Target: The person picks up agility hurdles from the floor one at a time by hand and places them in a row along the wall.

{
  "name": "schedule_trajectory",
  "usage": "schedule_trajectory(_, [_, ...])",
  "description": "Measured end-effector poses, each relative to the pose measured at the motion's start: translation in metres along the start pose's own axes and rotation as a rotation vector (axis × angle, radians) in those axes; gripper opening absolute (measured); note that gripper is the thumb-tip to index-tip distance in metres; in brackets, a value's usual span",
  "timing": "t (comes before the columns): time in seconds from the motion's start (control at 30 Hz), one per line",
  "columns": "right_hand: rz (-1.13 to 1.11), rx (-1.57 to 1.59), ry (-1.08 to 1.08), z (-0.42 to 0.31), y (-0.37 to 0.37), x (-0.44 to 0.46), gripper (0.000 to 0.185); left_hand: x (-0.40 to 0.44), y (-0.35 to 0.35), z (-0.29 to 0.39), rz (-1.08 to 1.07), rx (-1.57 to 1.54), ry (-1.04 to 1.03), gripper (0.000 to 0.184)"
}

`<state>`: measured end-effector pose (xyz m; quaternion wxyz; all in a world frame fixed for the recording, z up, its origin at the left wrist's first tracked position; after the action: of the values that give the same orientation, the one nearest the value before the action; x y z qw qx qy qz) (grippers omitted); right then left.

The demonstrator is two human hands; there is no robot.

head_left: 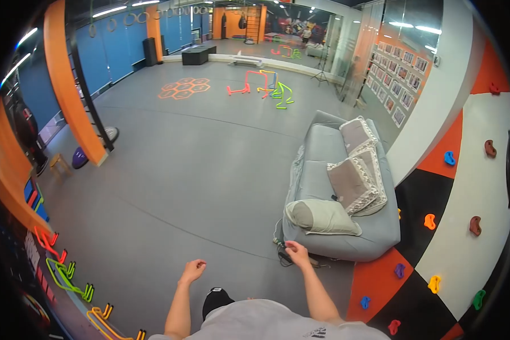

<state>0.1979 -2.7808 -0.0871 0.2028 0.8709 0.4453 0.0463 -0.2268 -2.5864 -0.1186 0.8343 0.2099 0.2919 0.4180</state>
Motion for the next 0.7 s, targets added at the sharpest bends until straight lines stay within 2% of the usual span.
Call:
schedule_trajectory(0.23, [-0.008, 0.047, 0.020, -0.032, -0.053, 0.114, 0.034, 0.181, 0.006, 0.065, -0.084, -0.080, -0.146, 0.027])
schedule_trajectory(0.43, [0.018, -0.002, -0.039, -0.040, -0.076, 0.225, 0.036, 0.325, 0.052, 0.097, -0.124, -0.214, -0.215, 0.025])
schedule_trajectory(0.53, [0.000, -0.012, -0.097, -0.055, -0.087, 0.273, 0.037, 0.390, 0.071, 0.096, -0.202, -0.471, -0.136, 0.024])
schedule_trajectory(0.7, [-0.001, -0.013, -0.111, -0.069, -0.104, 0.352, 0.036, 0.470, 0.082, 0.113, -0.286, -0.420, -0.069, 0.025])
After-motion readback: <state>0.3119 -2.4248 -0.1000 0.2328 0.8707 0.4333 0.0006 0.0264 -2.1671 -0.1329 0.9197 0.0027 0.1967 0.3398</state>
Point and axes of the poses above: each hand's wrist, its own x-axis towards the middle knuckle, its own y-axis out of the back of the hand, z = x × y, the point moved 10 cm from there along x, towards the middle knuckle, and after that the axes turned 1 degree about y, right-handed, at the moved point
